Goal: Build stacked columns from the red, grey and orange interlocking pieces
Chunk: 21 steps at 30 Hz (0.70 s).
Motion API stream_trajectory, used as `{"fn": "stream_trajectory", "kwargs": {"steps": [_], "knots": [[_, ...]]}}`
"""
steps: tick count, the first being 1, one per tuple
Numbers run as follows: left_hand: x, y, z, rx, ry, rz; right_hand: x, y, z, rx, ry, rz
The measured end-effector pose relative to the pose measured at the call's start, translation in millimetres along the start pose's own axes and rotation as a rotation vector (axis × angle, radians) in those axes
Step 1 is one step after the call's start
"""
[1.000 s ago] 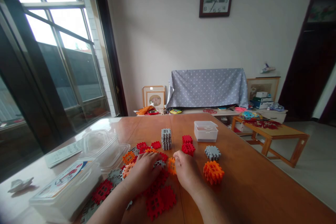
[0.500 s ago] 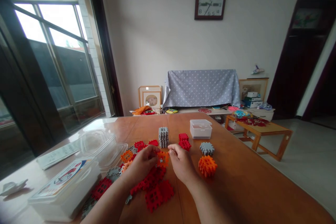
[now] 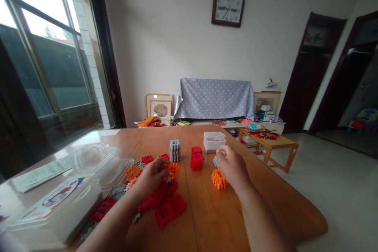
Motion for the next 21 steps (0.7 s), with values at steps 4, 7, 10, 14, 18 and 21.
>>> {"fn": "stream_trajectory", "kwargs": {"steps": [4,7,10,14,18,21], "knots": [[0.8,2.3,9.1,-0.017,-0.046,-0.006,-1.5,7.7,30.8,-0.05,0.11,-0.123],[0.3,3.6,12.5,-0.027,-0.066,-0.018,-13.6,17.0,40.3,-0.067,0.155,-0.212],[0.6,3.9,12.3,-0.028,-0.075,-0.014,-26.2,23.5,42.5,-0.068,0.201,-0.293],[0.8,3.4,9.5,-0.025,-0.098,-0.008,-39.1,29.8,39.4,-0.073,0.328,-0.388],[0.5,2.5,6.9,-0.033,-0.082,-0.009,-45.4,33.3,34.2,-0.098,0.425,-0.382],[0.4,1.8,5.2,-0.033,-0.069,-0.005,-49.2,35.4,30.1,-0.109,0.466,-0.365]]}}
Point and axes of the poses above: each hand's wrist, its own y-axis away from the middle knuckle, its own x-axis out of the back of the hand, z = x × y, the point moved 6 cm from there along -y, towards the middle knuckle, and after that the axes turned 2 degrees about x, right-handed, at the moved point
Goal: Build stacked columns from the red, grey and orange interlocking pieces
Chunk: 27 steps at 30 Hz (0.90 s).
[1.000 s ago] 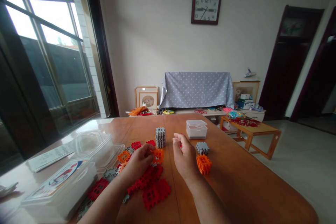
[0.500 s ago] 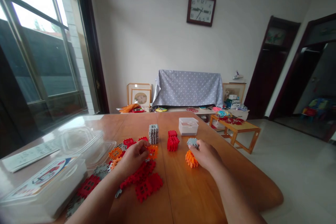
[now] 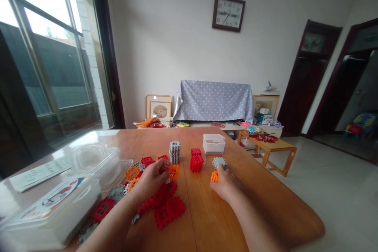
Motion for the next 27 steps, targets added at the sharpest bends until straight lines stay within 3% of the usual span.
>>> {"fn": "stream_trajectory", "kwargs": {"steps": [5,14,27], "knots": [[-2.6,-0.1,-1.7,-0.011,0.001,0.009,-6.8,7.6,-18.3,-0.003,0.029,-0.003],[-1.0,0.6,-4.2,-0.014,0.014,0.037,-22.6,19.2,-77.4,0.045,0.027,0.019],[-5.2,1.0,-6.9,-0.007,0.051,0.028,-15.3,22.3,-70.2,0.115,-0.14,0.034]]}}
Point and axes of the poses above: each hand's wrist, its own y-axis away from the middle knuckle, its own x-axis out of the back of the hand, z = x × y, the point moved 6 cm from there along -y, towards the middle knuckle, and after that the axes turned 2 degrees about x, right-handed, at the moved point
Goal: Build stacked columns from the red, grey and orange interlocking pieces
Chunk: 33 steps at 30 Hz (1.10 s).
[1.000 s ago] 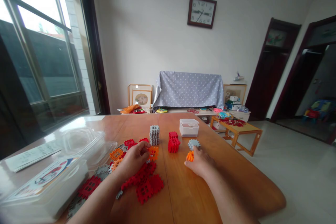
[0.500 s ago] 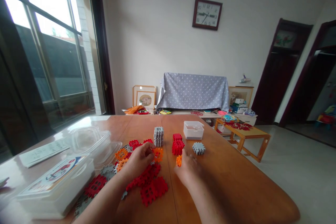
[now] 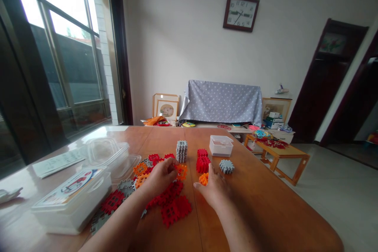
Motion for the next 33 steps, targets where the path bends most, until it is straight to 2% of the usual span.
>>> {"fn": "stream_trajectory", "kwargs": {"steps": [8,13,16,21,33], "knots": [[-1.1,-0.9,-1.7,-0.006,-0.034,-0.002,3.2,3.6,25.5,0.079,-0.238,-0.079],[-0.6,-0.9,-1.9,0.001,-0.015,0.002,20.2,7.4,35.1,0.24,-0.232,-0.172],[-1.0,-0.6,-1.5,-0.004,-0.026,0.0,25.2,2.8,34.5,0.328,-0.155,-0.225],[-1.6,-1.2,-5.0,-0.01,-0.043,0.013,24.8,-7.9,27.2,0.378,-0.051,-0.272],[-3.5,-2.7,-9.4,-0.029,-0.072,0.005,24.4,-20.5,9.5,0.492,-0.107,-0.312]]}}
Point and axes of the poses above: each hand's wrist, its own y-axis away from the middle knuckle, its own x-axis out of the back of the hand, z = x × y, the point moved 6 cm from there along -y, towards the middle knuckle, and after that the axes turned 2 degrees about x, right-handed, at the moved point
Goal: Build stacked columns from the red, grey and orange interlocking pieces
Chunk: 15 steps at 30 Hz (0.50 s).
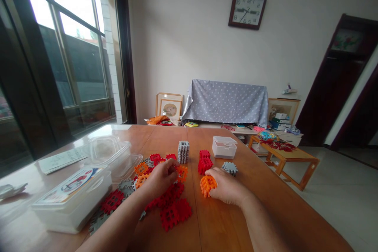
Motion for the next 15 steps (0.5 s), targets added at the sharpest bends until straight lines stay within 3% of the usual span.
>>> {"fn": "stream_trajectory", "kwargs": {"steps": [15], "knots": [[-0.2,0.4,0.0,0.013,0.008,-0.007,-3.8,-2.6,6.3,0.002,-0.043,-0.066]]}}
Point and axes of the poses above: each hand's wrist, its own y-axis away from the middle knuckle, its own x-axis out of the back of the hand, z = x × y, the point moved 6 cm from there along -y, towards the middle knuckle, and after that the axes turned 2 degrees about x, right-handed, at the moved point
